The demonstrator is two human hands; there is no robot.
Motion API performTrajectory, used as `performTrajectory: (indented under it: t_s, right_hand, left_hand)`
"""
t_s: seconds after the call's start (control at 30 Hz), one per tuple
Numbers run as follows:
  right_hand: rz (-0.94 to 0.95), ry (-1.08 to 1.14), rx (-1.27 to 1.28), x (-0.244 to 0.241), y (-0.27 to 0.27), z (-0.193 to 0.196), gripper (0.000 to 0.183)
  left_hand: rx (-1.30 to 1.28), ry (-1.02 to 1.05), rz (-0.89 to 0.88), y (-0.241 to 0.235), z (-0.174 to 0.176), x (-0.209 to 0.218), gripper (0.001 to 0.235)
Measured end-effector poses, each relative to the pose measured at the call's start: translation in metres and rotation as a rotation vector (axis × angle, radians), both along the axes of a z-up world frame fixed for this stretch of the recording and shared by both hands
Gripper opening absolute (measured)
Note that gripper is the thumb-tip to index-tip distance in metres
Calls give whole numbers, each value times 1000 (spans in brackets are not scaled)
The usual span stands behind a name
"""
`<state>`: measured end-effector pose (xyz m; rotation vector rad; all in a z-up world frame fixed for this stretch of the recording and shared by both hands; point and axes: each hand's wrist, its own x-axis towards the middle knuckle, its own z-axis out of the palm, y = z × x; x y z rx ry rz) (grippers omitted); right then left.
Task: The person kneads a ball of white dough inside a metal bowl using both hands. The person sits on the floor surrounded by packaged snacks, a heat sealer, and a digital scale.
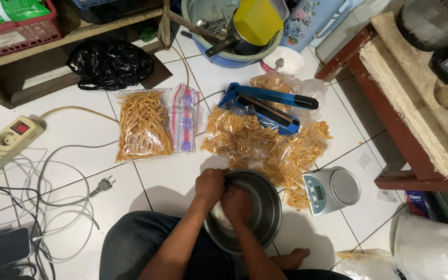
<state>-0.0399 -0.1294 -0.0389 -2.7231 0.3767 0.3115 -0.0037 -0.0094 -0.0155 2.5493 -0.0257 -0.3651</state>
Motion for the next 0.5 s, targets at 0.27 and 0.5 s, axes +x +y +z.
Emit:
performTrajectory:
  t_s: [0.27, 0.5]
  right_hand:
    - [-780, -323, 712, 6, -49, -38, 33]
    - [-186, -183, 199, -18, -63, 59, 24]
  left_hand:
    - [-7, 6, 87, 4, 23, 2, 37]
    - [41, -40, 56, 2, 11, 0, 55]
